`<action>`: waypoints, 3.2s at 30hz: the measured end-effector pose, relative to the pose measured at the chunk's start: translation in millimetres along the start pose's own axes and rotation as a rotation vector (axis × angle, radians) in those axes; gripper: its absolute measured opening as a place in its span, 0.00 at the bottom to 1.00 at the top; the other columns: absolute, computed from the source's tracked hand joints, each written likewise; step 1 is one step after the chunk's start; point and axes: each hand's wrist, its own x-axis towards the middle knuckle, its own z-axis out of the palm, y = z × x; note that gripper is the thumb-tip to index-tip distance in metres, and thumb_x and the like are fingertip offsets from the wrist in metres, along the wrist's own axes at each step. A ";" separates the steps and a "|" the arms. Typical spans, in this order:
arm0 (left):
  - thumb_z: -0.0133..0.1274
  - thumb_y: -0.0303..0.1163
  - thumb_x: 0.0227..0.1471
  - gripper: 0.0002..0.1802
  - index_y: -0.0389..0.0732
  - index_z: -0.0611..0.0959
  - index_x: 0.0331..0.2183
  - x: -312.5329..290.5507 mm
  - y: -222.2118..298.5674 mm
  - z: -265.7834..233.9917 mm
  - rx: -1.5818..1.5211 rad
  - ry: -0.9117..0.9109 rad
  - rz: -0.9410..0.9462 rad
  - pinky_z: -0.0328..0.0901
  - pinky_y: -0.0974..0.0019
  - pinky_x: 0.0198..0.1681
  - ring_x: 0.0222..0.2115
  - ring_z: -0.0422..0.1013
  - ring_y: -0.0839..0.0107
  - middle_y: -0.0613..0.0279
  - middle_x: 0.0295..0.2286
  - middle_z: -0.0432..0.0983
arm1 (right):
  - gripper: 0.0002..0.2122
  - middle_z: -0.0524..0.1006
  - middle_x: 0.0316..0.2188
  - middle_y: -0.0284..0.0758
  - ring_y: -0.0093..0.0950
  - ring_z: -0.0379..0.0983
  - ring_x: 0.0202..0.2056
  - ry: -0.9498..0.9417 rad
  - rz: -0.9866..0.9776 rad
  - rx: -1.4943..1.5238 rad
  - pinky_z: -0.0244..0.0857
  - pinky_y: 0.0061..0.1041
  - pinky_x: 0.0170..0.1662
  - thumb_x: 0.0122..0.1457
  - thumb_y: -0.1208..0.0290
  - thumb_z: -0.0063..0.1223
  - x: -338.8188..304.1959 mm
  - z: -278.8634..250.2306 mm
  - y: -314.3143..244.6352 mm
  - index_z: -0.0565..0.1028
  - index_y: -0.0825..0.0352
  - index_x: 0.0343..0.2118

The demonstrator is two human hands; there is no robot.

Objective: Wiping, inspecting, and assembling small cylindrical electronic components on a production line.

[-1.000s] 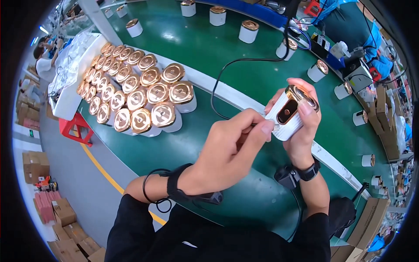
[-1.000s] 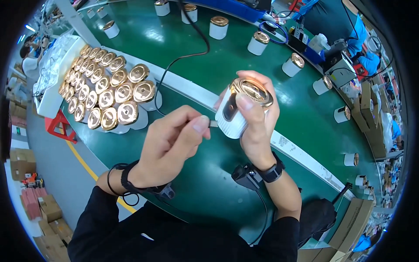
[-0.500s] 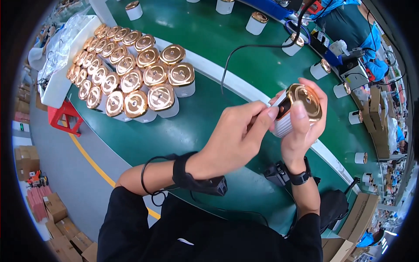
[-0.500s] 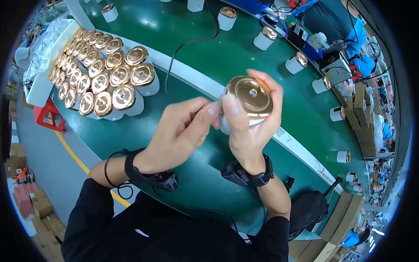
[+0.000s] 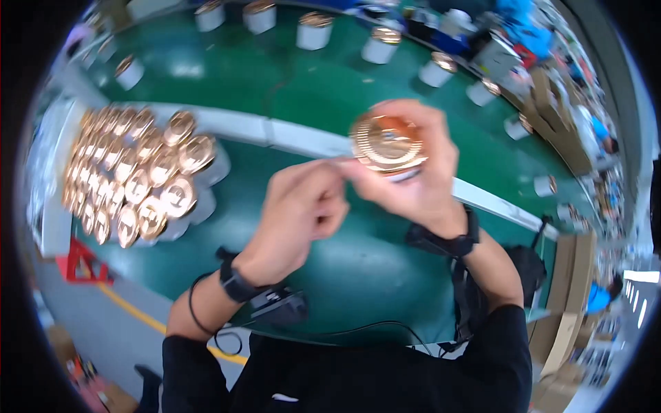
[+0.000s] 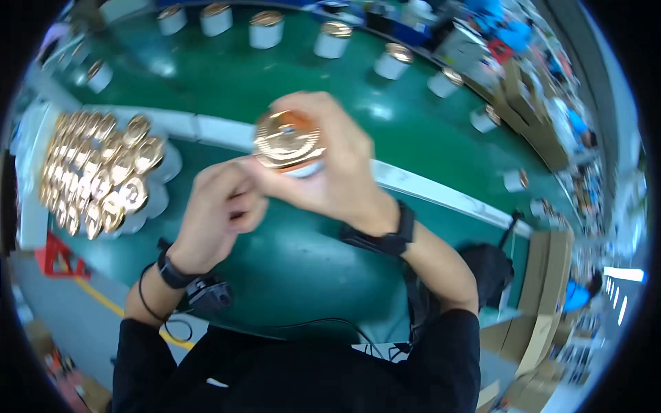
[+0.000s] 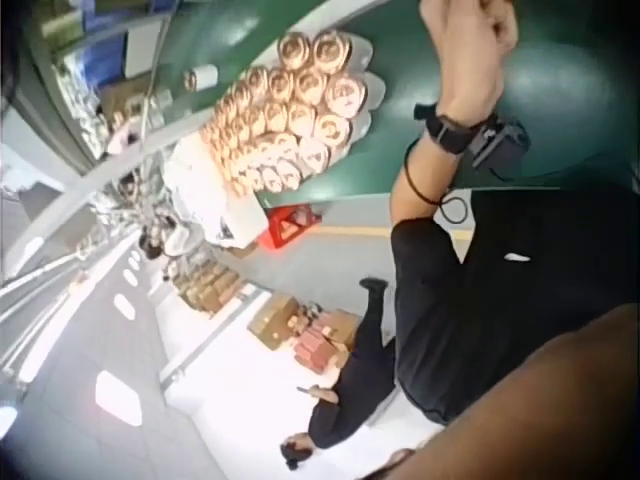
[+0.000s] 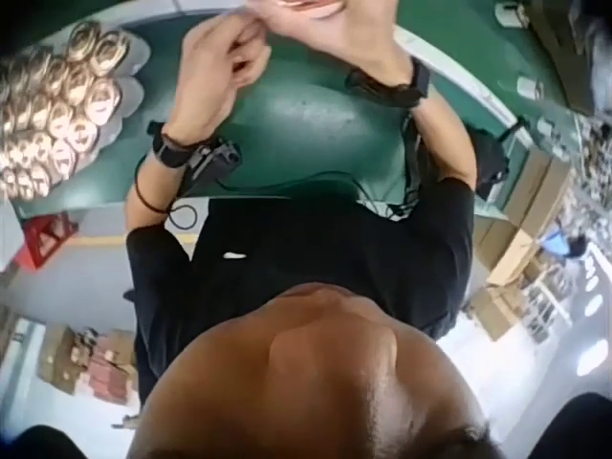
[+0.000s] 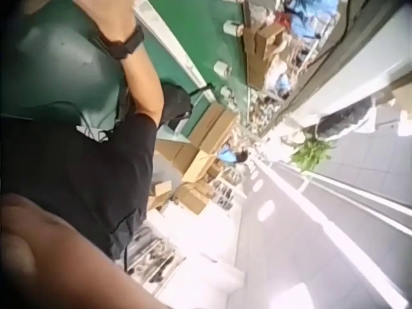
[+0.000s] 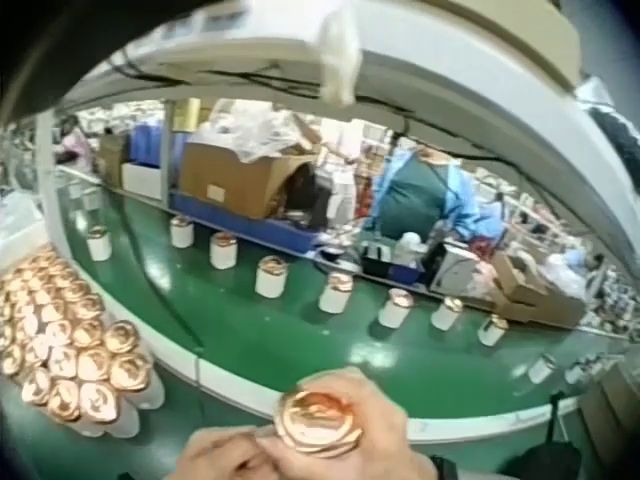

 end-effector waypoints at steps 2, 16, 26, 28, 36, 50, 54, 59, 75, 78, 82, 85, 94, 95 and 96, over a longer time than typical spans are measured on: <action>0.40 0.39 0.61 0.19 0.39 0.70 0.23 5.3 -2.8 9.8 0.081 -0.052 0.038 0.42 0.74 0.15 0.12 0.51 0.82 0.73 0.14 0.54 | 0.27 0.74 0.36 0.39 0.28 0.74 0.37 0.018 -0.005 0.014 0.69 0.24 0.41 0.40 0.70 0.72 1.5 -3.4 -3.7 0.68 0.71 0.42; 0.37 0.43 0.63 0.21 0.42 0.65 0.22 28.8 -2.0 -29.1 0.140 0.314 0.227 0.40 0.75 0.14 0.11 0.46 0.83 0.72 0.14 0.51 | 0.16 0.76 0.32 0.35 0.25 0.74 0.35 0.424 0.790 0.292 0.70 0.25 0.37 0.57 0.64 0.57 -12.1 -163.1 118.0 0.71 0.69 0.42; 0.37 0.43 0.62 0.19 0.44 0.61 0.22 28.0 -2.6 -36.6 0.034 0.290 0.128 0.42 0.75 0.15 0.11 0.46 0.81 0.70 0.15 0.52 | 0.24 0.74 0.31 0.34 0.24 0.71 0.32 -0.027 1.140 -1.216 0.65 0.22 0.37 0.47 0.54 0.66 -148.8 -387.5 212.8 0.68 0.70 0.34; 0.37 0.43 0.62 0.19 0.43 0.61 0.23 27.3 -4.7 -37.4 0.068 0.341 0.140 0.42 0.75 0.15 0.12 0.47 0.81 0.70 0.15 0.52 | 0.24 0.75 0.34 0.39 0.29 0.72 0.34 0.040 0.741 -1.307 0.66 0.26 0.38 0.47 0.54 0.65 -129.0 -364.3 243.1 0.70 0.71 0.33; 0.38 0.41 0.62 0.17 0.37 0.70 0.28 22.3 -1.7 -15.9 0.366 0.442 0.028 0.48 0.77 0.16 0.13 0.54 0.81 0.68 0.18 0.61 | 0.27 0.75 0.39 0.37 0.27 0.72 0.37 0.785 0.945 -0.381 0.66 0.28 0.36 0.44 0.52 0.65 -141.3 -398.6 351.5 0.75 0.69 0.42; 0.41 0.37 0.62 0.17 0.36 0.73 0.26 -16.1 27.7 20.1 0.238 0.095 0.118 0.51 0.74 0.19 0.17 0.55 0.83 0.70 0.17 0.62 | 0.29 0.74 0.33 0.42 0.29 0.74 0.31 0.094 0.665 0.684 0.70 0.26 0.34 0.57 0.52 0.51 13.2 17.5 -9.2 0.61 0.71 0.53; 0.41 0.36 0.62 0.18 0.35 0.73 0.24 -21.0 16.7 10.9 0.309 0.083 0.205 0.49 0.72 0.19 0.17 0.54 0.82 0.68 0.15 0.61 | 0.30 0.74 0.32 0.41 0.28 0.74 0.31 0.081 0.648 0.616 0.70 0.24 0.34 0.56 0.52 0.52 10.3 24.4 -31.2 0.60 0.71 0.53; 0.40 0.37 0.63 0.18 0.37 0.70 0.23 -21.5 11.5 7.9 0.407 0.100 0.235 0.47 0.77 0.18 0.16 0.51 0.84 0.71 0.16 0.59 | 0.31 0.74 0.33 0.41 0.28 0.74 0.32 0.088 0.631 0.560 0.69 0.23 0.34 0.55 0.53 0.55 2.6 23.8 -30.3 0.60 0.71 0.53; 0.44 0.39 0.61 0.19 0.39 0.70 0.22 -8.7 7.8 1.3 0.191 0.073 0.084 0.45 0.77 0.17 0.15 0.50 0.84 0.73 0.15 0.56 | 0.29 0.74 0.39 0.36 0.21 0.71 0.39 0.109 0.690 0.467 0.66 0.21 0.43 0.50 0.69 0.65 -0.1 22.0 -31.7 0.62 0.69 0.52; 0.44 0.38 0.59 0.18 0.40 0.69 0.20 -0.7 8.3 -9.0 0.144 0.223 0.074 0.46 0.75 0.16 0.14 0.53 0.83 0.72 0.14 0.58 | 0.29 0.74 0.39 0.36 0.22 0.71 0.39 0.102 0.600 0.184 0.66 0.21 0.42 0.49 0.67 0.66 -5.4 -5.7 3.7 0.62 0.68 0.50; 0.43 0.38 0.58 0.19 0.42 0.66 0.18 4.1 14.3 -15.7 0.114 0.219 0.086 0.41 0.75 0.14 0.12 0.48 0.83 0.73 0.13 0.53 | 0.26 0.75 0.40 0.36 0.22 0.72 0.40 0.169 0.752 -0.128 0.67 0.20 0.41 0.49 0.65 0.67 -32.6 -125.8 121.1 0.64 0.69 0.45; 0.42 0.38 0.59 0.19 0.42 0.66 0.18 20.1 8.6 -8.5 0.143 0.240 0.020 0.40 0.75 0.14 0.12 0.48 0.82 0.72 0.13 0.52 | 0.27 0.75 0.41 0.41 0.27 0.74 0.39 0.302 0.820 -0.613 0.68 0.23 0.41 0.48 0.61 0.66 -107.8 -279.2 197.0 0.64 0.70 0.44; 0.42 0.41 0.58 0.19 0.41 0.66 0.19 28.3 4.9 -24.5 0.132 0.357 -0.031 0.41 0.74 0.13 0.11 0.47 0.81 0.69 0.13 0.53 | 0.28 0.77 0.38 0.43 0.37 0.74 0.40 -0.073 0.634 -1.258 0.67 0.33 0.43 0.45 0.56 0.66 -96.4 -345.9 251.5 0.69 0.71 0.43; 0.42 0.41 0.58 0.19 0.41 0.66 0.19 29.8 3.8 -23.4 0.144 0.369 -0.033 0.41 0.74 0.13 0.11 0.48 0.81 0.69 0.13 0.54 | 0.28 0.76 0.40 0.42 0.34 0.74 0.40 0.067 0.632 -1.139 0.66 0.31 0.44 0.46 0.55 0.64 -80.2 -341.1 268.9 0.69 0.70 0.45; 0.42 0.41 0.58 0.19 0.41 0.66 0.20 24.6 5.2 -25.1 0.161 0.393 -0.035 0.41 0.74 0.13 0.11 0.48 0.81 0.69 0.13 0.54 | 0.29 0.76 0.41 0.41 0.32 0.74 0.39 0.199 0.627 -1.002 0.65 0.28 0.44 0.47 0.54 0.63 -65.5 -327.5 286.9 0.69 0.69 0.47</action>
